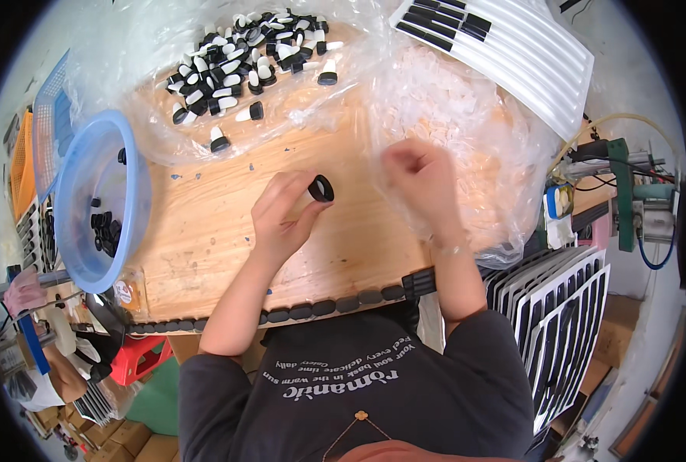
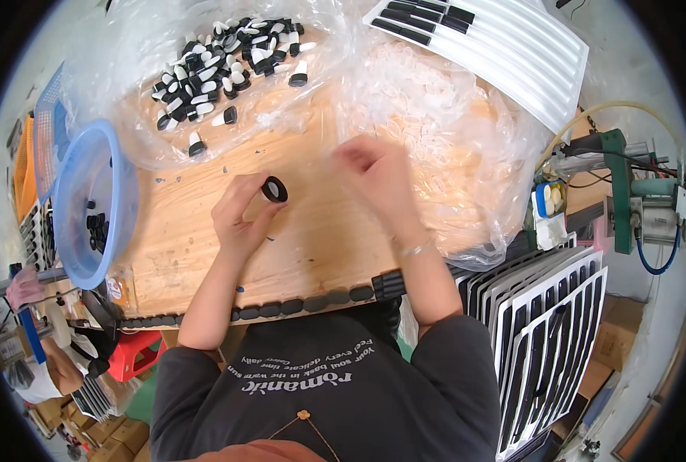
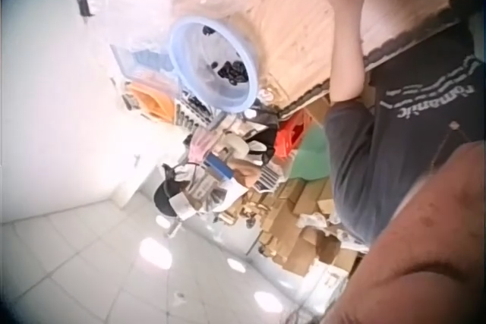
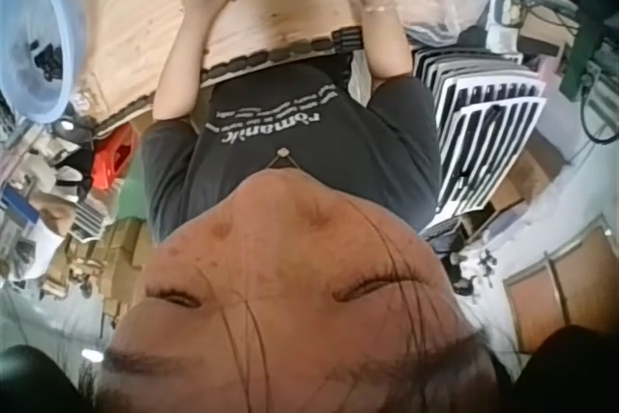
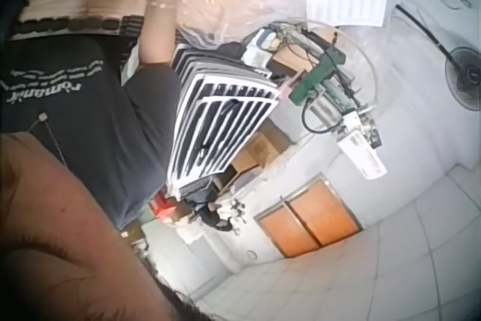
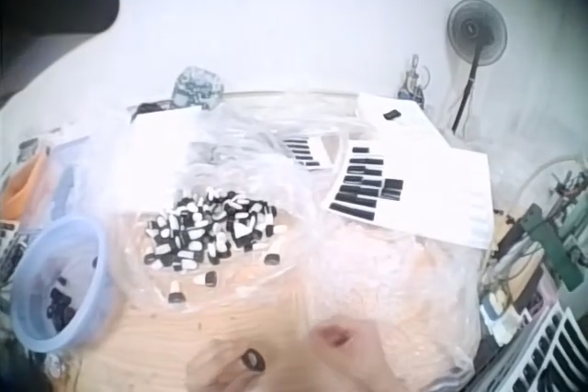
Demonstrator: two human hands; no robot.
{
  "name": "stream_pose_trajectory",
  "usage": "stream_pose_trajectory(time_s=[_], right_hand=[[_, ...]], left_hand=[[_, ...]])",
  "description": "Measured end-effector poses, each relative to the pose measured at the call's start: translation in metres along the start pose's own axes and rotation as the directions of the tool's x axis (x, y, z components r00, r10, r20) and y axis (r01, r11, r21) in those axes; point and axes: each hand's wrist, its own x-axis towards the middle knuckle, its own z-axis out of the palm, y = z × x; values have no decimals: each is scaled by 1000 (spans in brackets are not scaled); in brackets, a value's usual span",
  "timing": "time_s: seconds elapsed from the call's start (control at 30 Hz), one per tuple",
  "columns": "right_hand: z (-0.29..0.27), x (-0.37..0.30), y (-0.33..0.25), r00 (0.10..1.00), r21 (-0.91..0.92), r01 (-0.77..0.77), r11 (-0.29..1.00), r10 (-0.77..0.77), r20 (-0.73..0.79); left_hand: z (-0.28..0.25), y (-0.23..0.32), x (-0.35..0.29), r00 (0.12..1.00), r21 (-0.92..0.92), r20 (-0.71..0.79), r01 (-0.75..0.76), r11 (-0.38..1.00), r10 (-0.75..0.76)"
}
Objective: Assembling small black and white plastic components at a workbench.
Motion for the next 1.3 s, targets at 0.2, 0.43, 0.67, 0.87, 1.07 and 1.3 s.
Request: stream_pose_trajectory(time_s=[0.2, 0.43, 0.67, 0.87, 1.07, 1.3], right_hand=[[40, -24, -10, 983, 50, -28, 998, 19, 184], [35, -20, -22, 964, -156, 47, 987, -4, 265], [29, -11, -28, 813, 145, -310, 940, 183, 552], [44, -9, -12, 836, 228, -286, 931, 126, 533], [47, 2, 7, 875, 280, -326, 903, 177, 450], [51, 1, 21, 936, 366, -183, 912, 48, 349]], left_hand=[[0, 3, 0, 998, -5, 51, -44, 999, 44], [-8, 0, 4, 976, 57, 119, -188, 981, 180], [-7, 4, 4, 974, -107, 138, -166, 980, 180], [-11, 2, 4, 978, -25, 133, -159, 987, 161], [-12, -13, -1, 979, 92, 193, 55, 994, -72], [-8, -16, -2, 805, -386, 149, 582, 716, -574]])
